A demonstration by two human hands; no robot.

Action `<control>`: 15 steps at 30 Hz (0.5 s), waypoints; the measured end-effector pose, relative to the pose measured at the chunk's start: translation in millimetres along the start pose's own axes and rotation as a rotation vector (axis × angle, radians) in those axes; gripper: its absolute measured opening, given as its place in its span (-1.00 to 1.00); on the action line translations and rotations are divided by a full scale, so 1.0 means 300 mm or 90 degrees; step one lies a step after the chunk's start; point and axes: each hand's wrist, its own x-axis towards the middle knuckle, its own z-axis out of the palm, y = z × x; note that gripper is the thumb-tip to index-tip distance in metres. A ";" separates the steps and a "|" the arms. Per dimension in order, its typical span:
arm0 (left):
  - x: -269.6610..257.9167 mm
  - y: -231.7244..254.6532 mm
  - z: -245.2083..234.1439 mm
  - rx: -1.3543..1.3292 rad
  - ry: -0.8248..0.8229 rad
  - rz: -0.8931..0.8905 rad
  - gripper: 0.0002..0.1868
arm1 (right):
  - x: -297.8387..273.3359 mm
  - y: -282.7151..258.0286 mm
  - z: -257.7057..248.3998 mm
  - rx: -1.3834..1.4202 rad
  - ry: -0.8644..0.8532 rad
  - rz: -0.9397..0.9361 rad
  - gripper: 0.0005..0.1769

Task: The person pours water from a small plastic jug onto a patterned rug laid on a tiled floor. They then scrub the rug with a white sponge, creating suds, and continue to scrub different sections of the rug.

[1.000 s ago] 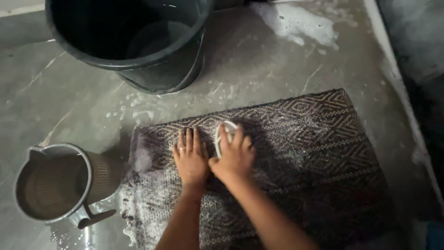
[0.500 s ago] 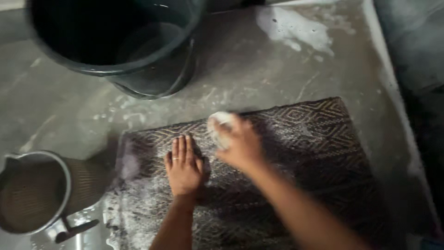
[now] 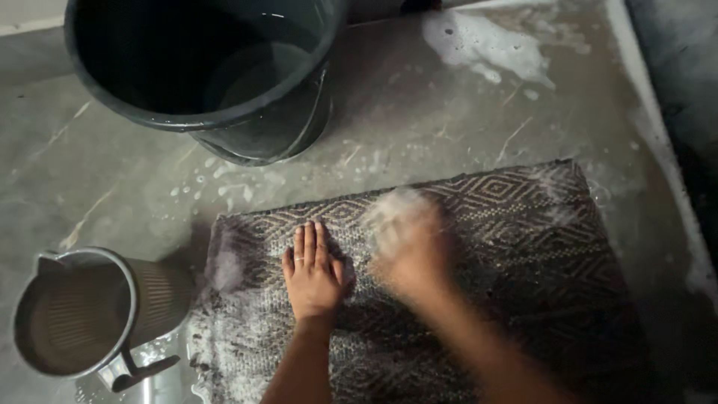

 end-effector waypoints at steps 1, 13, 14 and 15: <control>-0.002 -0.002 -0.002 0.005 -0.001 -0.002 -0.21 | -0.046 -0.109 0.023 0.045 -0.045 -0.005 -0.05; -0.008 -0.004 0.015 0.016 0.030 0.030 -0.20 | 0.076 0.851 -0.474 -0.261 0.135 0.187 -0.10; -0.019 -0.006 0.011 0.014 0.027 0.025 -0.22 | 0.100 0.793 -0.432 -0.240 0.144 0.199 -0.10; -0.029 -0.002 0.009 0.013 0.024 0.020 -0.23 | 0.118 0.703 -0.385 -0.219 0.153 0.211 -0.10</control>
